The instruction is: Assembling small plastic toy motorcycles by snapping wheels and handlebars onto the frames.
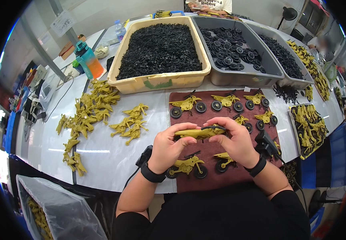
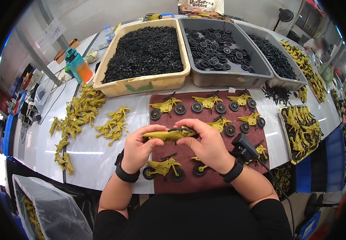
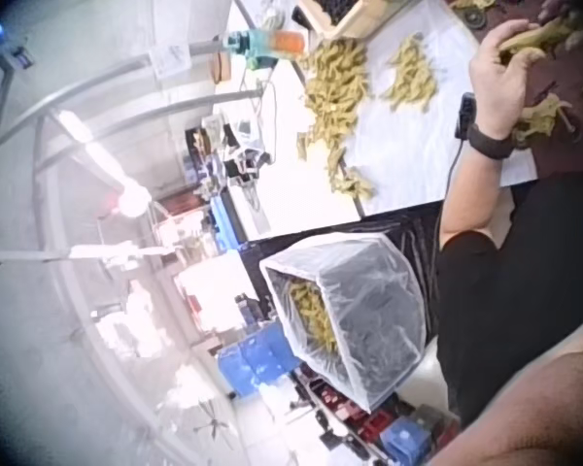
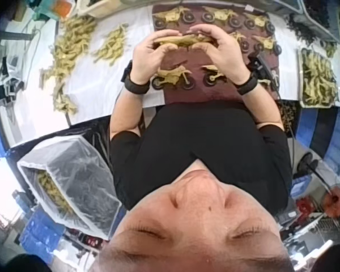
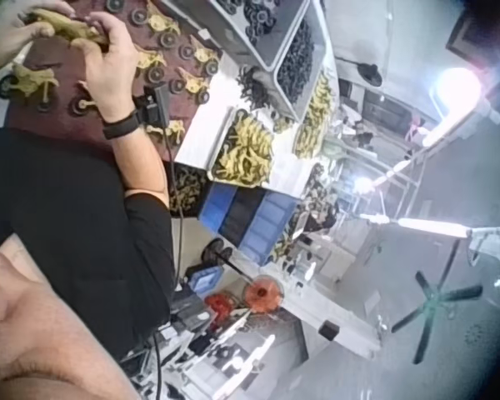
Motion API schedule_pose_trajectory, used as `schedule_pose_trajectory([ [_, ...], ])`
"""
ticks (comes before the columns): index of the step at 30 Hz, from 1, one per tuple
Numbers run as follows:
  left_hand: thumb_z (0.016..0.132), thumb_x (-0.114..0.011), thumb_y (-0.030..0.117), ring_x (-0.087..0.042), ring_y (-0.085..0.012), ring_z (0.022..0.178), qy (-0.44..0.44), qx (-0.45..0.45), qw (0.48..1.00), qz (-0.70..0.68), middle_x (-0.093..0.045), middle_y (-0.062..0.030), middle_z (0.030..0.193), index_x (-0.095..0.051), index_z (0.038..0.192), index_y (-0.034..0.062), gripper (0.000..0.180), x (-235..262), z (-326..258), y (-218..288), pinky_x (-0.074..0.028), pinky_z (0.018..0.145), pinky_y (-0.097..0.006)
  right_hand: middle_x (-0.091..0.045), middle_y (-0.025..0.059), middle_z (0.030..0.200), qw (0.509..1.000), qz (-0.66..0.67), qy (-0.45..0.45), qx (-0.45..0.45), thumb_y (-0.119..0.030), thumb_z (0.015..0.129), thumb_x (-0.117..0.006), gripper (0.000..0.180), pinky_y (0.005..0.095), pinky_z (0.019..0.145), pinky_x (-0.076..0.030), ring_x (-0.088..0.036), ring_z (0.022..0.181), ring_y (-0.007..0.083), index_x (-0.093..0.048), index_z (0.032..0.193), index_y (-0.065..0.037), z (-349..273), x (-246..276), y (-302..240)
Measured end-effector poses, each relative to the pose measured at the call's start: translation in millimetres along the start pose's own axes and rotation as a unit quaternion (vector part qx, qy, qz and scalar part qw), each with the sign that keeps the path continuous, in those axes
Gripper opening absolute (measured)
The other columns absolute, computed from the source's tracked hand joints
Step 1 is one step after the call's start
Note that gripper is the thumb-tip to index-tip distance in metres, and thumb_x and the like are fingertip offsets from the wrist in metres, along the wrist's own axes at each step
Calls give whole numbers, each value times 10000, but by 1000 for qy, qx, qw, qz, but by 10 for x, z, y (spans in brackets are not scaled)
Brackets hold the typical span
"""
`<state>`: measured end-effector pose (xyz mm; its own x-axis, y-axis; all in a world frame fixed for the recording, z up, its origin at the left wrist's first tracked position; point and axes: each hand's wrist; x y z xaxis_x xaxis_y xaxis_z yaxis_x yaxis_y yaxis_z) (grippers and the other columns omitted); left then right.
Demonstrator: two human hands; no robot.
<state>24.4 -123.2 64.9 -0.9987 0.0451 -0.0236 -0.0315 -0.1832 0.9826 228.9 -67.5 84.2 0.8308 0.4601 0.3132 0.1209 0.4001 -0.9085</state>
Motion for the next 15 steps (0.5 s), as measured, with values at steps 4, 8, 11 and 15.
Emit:
schedule_pose_trajectory([
  [4,862,-688,120,-628,-111,899,14,-18,1000,16,-678,-89,1018,-615,1117,-25,302,6,-23,-8,-505,799,-239,-667,76,991,1000,3,7,-2,3,803,-682,334,265,773,-500,-633,907,134,-590,1123,-16,17,-46,91],
  [8,864,-692,151,-625,-99,848,32,9,998,51,-688,-75,968,-623,1099,-22,299,85,-3,-36,-504,761,-228,-670,91,960,992,87,-8,-85,-4,831,-655,302,261,747,-492,-634,872,133,-582,1125,-4,98,-112,121],
  [11,851,-705,166,-626,-109,831,22,75,996,51,-683,-73,965,-604,1139,-12,354,216,58,-30,-497,720,-247,-664,115,954,991,67,-18,-118,-34,855,-643,269,260,752,-488,-631,883,142,-576,1111,16,210,-134,210],
  [15,791,-721,137,-619,-219,874,224,-70,855,463,-640,-98,976,-581,1137,22,390,597,102,-115,-471,748,-330,-654,216,970,991,-90,-15,-94,-136,875,-651,366,394,808,-489,-641,948,324,-482,1134,60,293,-280,360],
])
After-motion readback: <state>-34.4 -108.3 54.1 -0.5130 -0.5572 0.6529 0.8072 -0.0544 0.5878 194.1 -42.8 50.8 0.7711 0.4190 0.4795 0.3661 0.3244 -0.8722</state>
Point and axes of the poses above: each hand's wrist, its own z-axis towards the middle knuckle, its own x-axis out of the back of the hand, y = z × x
